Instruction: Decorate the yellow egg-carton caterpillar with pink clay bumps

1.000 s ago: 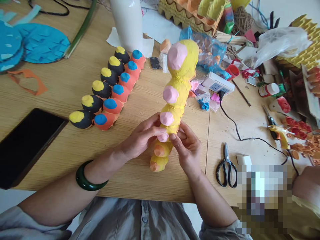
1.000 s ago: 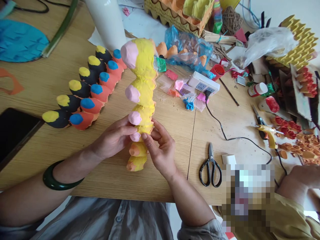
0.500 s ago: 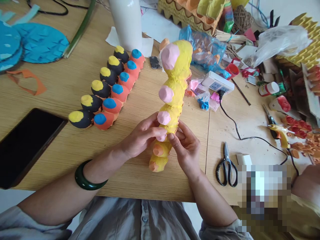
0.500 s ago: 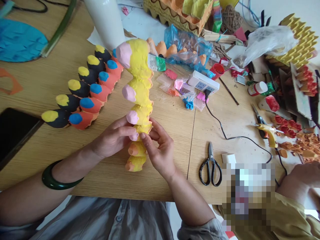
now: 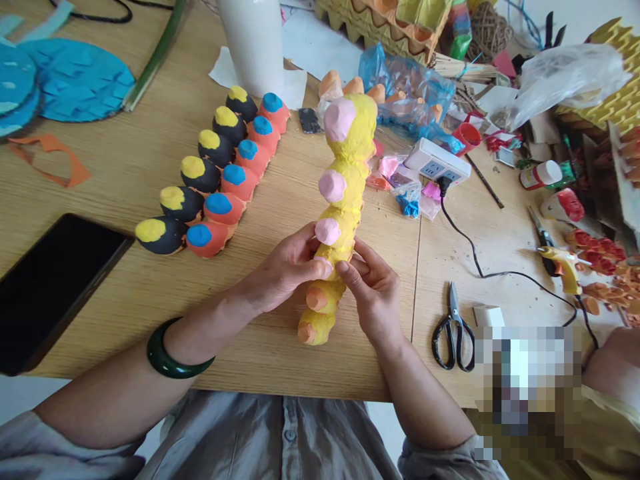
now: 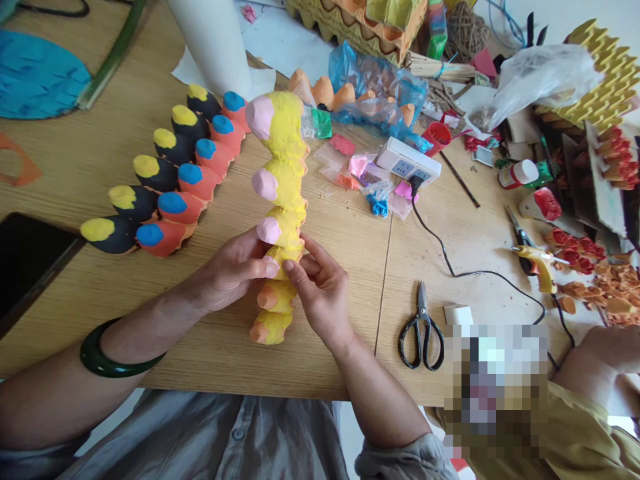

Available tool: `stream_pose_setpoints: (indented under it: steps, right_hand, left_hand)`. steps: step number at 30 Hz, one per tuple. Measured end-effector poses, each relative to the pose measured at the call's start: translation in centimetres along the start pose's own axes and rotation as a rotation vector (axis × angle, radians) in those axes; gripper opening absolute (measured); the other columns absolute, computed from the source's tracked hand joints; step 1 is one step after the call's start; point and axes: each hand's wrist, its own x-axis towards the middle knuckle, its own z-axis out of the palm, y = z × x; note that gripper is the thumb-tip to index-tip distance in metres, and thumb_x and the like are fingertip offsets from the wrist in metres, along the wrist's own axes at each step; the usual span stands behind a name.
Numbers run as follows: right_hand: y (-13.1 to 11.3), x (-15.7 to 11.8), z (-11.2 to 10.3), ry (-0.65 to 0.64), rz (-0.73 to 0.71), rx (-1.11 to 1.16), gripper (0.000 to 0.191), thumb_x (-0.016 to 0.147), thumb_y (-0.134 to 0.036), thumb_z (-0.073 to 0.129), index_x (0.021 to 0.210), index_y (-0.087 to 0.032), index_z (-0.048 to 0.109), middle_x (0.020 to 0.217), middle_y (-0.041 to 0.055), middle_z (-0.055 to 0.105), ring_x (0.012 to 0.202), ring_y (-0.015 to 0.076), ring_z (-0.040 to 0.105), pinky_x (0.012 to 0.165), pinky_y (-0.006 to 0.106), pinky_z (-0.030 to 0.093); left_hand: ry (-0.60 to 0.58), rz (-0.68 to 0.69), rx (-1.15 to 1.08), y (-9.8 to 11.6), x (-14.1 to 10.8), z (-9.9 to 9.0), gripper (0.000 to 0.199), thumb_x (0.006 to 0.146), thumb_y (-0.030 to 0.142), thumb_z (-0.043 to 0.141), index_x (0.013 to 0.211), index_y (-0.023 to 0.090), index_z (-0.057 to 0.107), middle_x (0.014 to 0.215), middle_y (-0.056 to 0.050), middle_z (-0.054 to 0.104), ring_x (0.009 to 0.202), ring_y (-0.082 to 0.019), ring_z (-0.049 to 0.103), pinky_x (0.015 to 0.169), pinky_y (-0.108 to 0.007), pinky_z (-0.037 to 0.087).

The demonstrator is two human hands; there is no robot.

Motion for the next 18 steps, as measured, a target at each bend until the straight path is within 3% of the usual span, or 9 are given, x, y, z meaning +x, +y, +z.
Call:
stream_pose_setpoints:
  steps: [5,10,18]
  right_hand:
    - [0.0,0.0,0.1,0.013,-0.002,-0.007,0.057,0.09,-0.052,0.082,0.14,-0.03,0.069,0.082,-0.0014,0.08,0.079,0.0203,0.076,0.075,0.036,0.061]
    - [0.0,0.1,0.1,0.001,-0.004,0.022,0.057,0.088,-0.054,0.083,0.138,-0.029,0.07,0.091,0.0008,0.084,0.083,0.0211,0.078,0.074,0.035,0.062]
    - [0.3,0.7,-0.1,0.022,0.017,0.067,0.052,0.085,-0.048,0.087,0.129,-0.027,0.073,0.085,-0.0013,0.083,0.082,0.0204,0.077,0.08,0.037,0.061]
  left_hand:
    - [0.017,-0.047,-0.032,-0.1,-0.1,0.0,0.023,0.081,0.03,0.072,0.104,0.025,0.067,0.089,0.001,0.058,0.081,-0.017,0.052,0.073,-0.032,0.048]
    - [0.013,0.029,0.039,-0.6,0.1,-0.1,0.038,0.081,0.033,0.081,0.114,0.025,0.066,0.104,-0.001,0.065,0.097,-0.019,0.059,0.082,-0.031,0.052]
    - [-0.039,0.103,0.043,-0.8,0.2,-0.4,0.039,0.081,0.032,0.083,0.117,0.03,0.067,0.104,0.001,0.063,0.095,-0.019,0.057,0.082,-0.03,0.051]
